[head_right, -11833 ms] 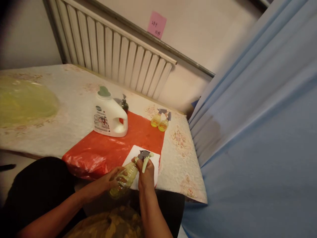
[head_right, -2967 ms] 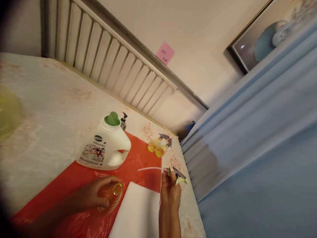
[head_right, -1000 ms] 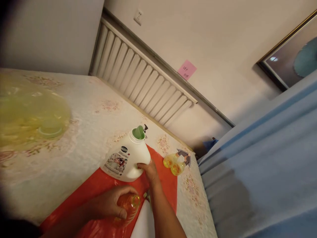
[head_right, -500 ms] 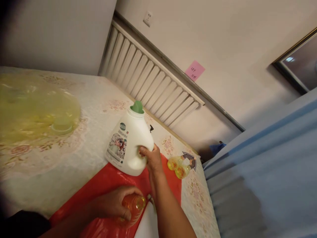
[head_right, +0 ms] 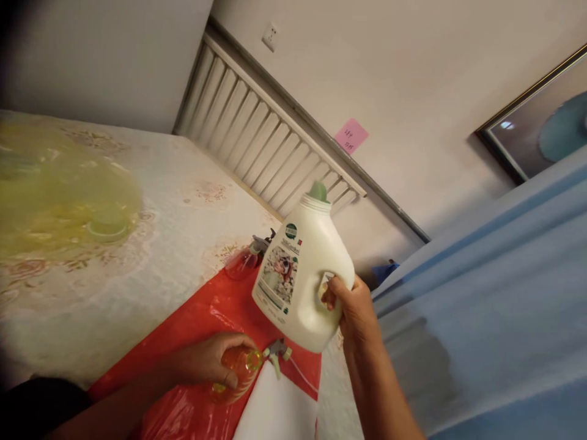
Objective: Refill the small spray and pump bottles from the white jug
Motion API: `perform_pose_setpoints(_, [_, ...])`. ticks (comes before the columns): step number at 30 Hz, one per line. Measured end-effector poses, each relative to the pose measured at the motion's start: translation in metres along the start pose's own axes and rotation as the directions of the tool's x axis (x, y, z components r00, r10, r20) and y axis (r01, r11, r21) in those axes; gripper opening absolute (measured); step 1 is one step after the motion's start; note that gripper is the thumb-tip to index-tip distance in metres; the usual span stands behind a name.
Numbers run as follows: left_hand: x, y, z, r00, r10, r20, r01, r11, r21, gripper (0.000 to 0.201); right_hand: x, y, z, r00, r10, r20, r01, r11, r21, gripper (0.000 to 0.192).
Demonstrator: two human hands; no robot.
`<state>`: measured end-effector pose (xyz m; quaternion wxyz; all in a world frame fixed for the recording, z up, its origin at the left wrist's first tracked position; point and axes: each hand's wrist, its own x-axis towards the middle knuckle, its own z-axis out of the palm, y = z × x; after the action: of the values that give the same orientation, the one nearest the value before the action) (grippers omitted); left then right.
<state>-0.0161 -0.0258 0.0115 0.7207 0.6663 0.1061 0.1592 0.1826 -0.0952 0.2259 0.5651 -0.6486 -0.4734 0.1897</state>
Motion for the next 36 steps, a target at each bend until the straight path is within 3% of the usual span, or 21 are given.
perform_pose_setpoints(6, [0.0,-0.001,-0.001,0.997,0.065,0.036,-0.065,0.998,-0.017,0.047,-0.047,0.002,-0.056,0.978,0.208,-0.033,-0.21,0.951,-0.226,0.037])
perform_pose_setpoints(12, [0.003,-0.002,-0.006,0.995,0.099,0.026,-0.098,0.994,-0.039,0.047,-0.091,0.006,-0.088,0.921,0.39,-0.011,-0.362,0.844,-0.395,0.052])
perform_pose_setpoints(22, [0.004,0.003,-0.001,0.997,0.077,0.021,-0.077,0.997,-0.005,0.048,-0.128,0.002,-0.107,0.861,0.497,0.105,-0.367,0.751,-0.549,0.057])
perform_pose_setpoints(27, [0.008,-0.006,-0.002,0.994,0.085,0.063,-0.083,0.996,-0.023,0.053,-0.141,0.0,-0.116,0.809,0.528,0.258,-0.379,0.804,-0.457,0.052])
perform_pose_setpoints(36, [0.005,-0.002,-0.005,0.996,0.054,0.064,-0.054,0.999,-0.001,0.058,-0.151,-0.001,-0.118,0.726,0.617,0.303,-0.507,0.779,-0.37,0.051])
